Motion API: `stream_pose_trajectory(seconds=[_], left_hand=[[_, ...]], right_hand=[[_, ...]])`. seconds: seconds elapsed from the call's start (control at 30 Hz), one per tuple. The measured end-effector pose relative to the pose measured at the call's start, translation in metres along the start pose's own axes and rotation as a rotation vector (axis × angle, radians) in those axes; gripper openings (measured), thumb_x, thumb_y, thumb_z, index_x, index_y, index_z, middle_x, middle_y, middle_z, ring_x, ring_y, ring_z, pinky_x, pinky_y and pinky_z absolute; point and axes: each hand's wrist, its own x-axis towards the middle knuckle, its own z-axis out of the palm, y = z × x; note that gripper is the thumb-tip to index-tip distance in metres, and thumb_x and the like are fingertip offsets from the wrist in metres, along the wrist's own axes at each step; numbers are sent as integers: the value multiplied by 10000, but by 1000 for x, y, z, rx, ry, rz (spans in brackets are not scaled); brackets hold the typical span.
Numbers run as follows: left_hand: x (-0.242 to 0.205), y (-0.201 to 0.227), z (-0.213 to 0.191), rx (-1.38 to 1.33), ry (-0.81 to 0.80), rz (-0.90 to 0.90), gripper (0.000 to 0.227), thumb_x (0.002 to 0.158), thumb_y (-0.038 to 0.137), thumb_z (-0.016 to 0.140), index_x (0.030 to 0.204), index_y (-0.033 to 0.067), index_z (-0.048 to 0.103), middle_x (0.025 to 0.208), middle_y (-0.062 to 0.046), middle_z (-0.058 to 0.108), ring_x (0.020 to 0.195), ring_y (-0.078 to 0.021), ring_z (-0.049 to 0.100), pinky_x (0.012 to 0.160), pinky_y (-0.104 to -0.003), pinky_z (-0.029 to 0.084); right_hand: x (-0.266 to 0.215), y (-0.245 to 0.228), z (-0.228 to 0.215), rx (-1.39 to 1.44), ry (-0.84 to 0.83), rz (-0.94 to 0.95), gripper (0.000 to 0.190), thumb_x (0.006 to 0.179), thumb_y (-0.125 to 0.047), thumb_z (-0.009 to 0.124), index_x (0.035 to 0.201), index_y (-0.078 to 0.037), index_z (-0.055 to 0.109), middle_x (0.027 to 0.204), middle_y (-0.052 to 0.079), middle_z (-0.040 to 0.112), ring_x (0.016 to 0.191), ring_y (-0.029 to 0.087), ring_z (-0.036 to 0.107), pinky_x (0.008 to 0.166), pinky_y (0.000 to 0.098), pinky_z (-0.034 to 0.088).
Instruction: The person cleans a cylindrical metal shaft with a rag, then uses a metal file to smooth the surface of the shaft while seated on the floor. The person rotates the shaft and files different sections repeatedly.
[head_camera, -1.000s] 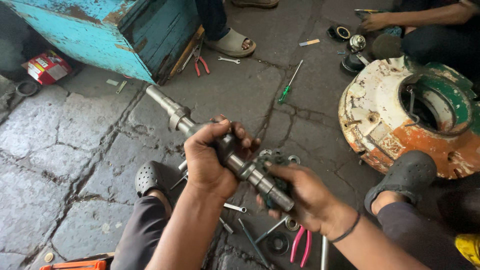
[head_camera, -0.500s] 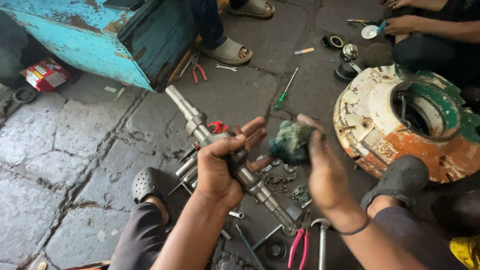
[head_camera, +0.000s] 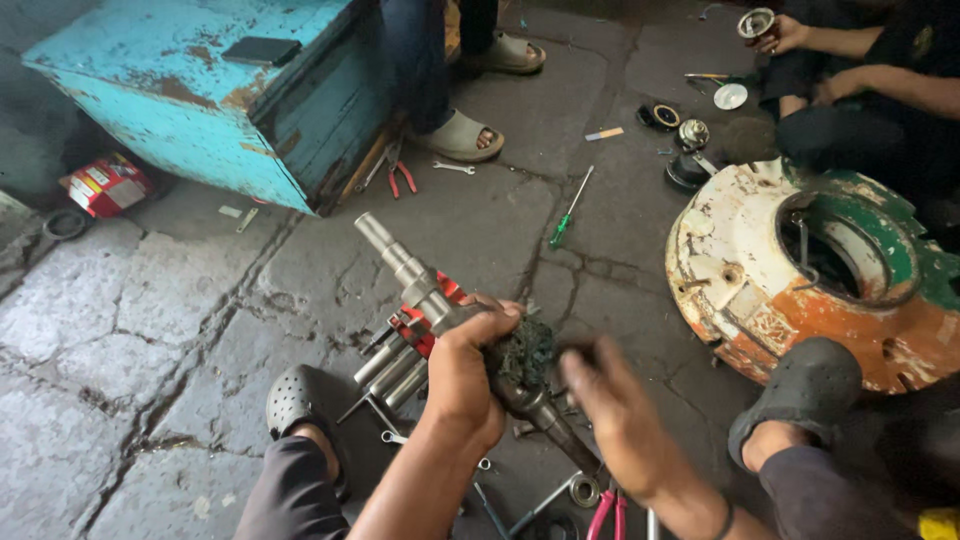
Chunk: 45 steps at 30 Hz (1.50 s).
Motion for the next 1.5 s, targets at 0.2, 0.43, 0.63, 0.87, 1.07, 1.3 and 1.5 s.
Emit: stream_pose_trajectory(seconds=[0.2, 0.43, 0.63, 0.87, 1.07, 1.3, 1.5], left_hand=[[-6, -4, 10, 124, 8, 31, 125, 857, 110, 706, 892, 63, 597, 800, -36, 566, 739, -160, 547, 674, -326, 462], [3, 10, 1, -39, -145, -39, 390, 846, 164, 509, 1170, -25, 616, 1030, -143, 700, 976, -258, 667, 920, -395, 499], [-6, 0, 4, -56, -249, -170, 402, 908, 83, 479, 1271, -27, 613, 1100, -124, 709, 911, -202, 667, 720, -334, 568], [-15, -15, -2, 100, -249, -181, 438, 904, 79, 727, 1294, 103, 530, 1012, -61, 680, 745, -153, 641, 527, -263, 507], [-14, -6, -12, 82, -346, -200, 447, 922, 107, 727, 1339, 85, 567, 1024, -47, 679, 756, -142, 629, 512, -246, 481], [-5, 17, -21, -13, -193, -218, 532, 777, 58, 476, 1287, 28, 624, 1120, -126, 715, 911, -253, 691, 679, -390, 595], [-3, 19, -28, -3, -51, -138, 582, 749, -139, 423, 1297, 12, 553, 1167, -103, 685, 983, -217, 708, 822, -378, 633]], right_hand=[[-14, 8, 6, -36, -365, 114, 357, 852, -321, 757, 941, 25, 750, 628, 29, 555, 584, 168, 518, 550, 357, 413], [-9, 2, -18, -209, -67, -348, 211, 850, -295, 767, 799, -90, 764, 603, -19, 691, 547, 104, 618, 515, 337, 477], [-3, -16, -31, -503, 269, -336, 251, 756, -302, 781, 816, -64, 732, 582, 128, 701, 520, 251, 706, 527, 419, 511], [-8, -30, -18, -529, 215, -297, 240, 736, -256, 757, 890, -73, 738, 636, 181, 707, 597, 328, 758, 550, 438, 535], [-5, -28, -10, -509, 130, -408, 195, 741, -209, 704, 864, -60, 732, 658, 181, 697, 604, 321, 735, 541, 423, 527], [-5, -35, -14, -425, 101, -381, 190, 739, -213, 727, 797, -32, 722, 581, 126, 694, 496, 195, 683, 517, 376, 506], [-6, -34, -19, -337, 126, -408, 215, 770, -266, 737, 854, -69, 751, 564, 67, 690, 508, 149, 649, 510, 354, 479]])
